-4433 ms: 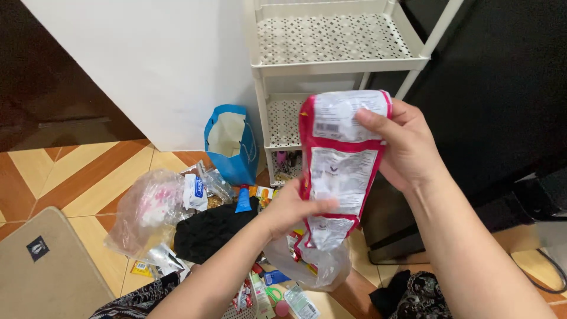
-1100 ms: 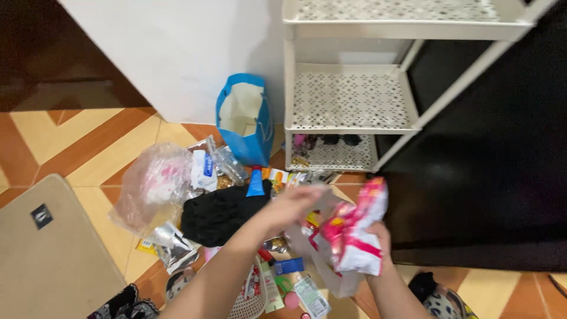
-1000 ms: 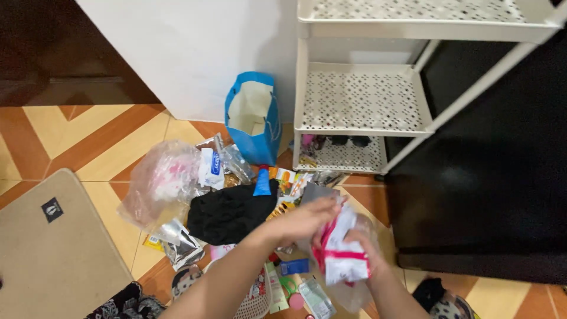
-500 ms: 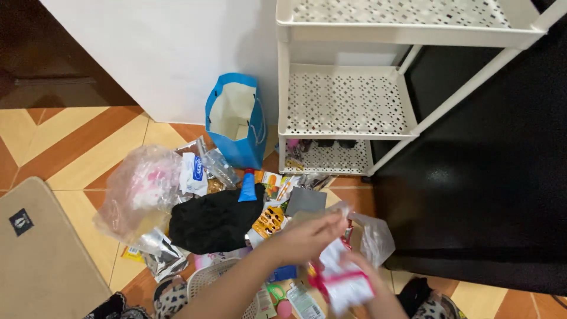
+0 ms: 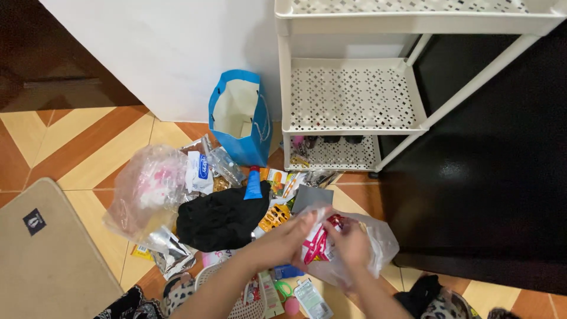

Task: Organizing various household items from the floor into a basket and onto a shelf.

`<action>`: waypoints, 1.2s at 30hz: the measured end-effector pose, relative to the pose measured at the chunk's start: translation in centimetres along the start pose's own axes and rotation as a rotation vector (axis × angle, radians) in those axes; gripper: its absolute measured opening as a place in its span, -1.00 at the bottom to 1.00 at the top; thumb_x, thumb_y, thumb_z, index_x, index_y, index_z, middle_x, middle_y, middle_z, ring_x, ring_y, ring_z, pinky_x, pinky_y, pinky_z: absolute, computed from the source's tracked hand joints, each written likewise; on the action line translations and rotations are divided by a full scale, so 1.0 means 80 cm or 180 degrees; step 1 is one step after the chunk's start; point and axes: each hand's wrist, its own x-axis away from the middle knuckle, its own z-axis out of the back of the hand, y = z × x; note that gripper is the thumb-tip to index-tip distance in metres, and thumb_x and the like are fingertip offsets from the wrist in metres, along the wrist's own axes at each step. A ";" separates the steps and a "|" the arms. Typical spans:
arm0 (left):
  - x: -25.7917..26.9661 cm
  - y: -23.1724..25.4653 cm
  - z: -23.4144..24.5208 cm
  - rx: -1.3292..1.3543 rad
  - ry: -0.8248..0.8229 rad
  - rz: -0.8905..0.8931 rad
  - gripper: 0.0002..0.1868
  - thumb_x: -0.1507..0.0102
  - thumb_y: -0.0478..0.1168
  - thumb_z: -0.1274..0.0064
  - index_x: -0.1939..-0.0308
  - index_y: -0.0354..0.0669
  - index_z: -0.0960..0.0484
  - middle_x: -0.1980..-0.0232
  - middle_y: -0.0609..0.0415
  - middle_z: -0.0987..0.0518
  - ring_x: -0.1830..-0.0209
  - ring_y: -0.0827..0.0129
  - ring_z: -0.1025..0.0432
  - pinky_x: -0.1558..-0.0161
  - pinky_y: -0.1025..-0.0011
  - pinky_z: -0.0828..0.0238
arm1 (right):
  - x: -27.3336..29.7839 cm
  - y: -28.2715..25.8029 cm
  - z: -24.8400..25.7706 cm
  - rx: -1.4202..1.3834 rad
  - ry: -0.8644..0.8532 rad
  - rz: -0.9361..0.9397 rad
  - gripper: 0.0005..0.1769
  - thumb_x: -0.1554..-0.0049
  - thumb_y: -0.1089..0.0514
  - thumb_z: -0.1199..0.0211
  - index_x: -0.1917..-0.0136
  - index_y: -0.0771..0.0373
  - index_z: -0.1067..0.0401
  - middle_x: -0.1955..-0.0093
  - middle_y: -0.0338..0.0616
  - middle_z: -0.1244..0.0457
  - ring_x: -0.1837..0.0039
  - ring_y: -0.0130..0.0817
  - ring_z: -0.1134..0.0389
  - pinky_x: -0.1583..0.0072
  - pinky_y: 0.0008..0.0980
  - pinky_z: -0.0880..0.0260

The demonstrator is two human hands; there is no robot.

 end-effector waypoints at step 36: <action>-0.054 -0.109 0.032 -0.0219 0.0035 -0.0900 -0.37 -0.39 -0.10 -0.12 -0.55 0.03 -0.35 -0.04 0.07 -0.66 0.08 0.49 -0.52 0.03 0.49 -0.48 | 0.033 0.141 0.107 0.2253 -0.2844 -0.0264 0.20 -0.03 -0.77 0.06 -0.45 0.29 -0.34 -0.40 0.12 -0.27 -0.42 -0.06 -0.27 -0.37 -0.24 -0.23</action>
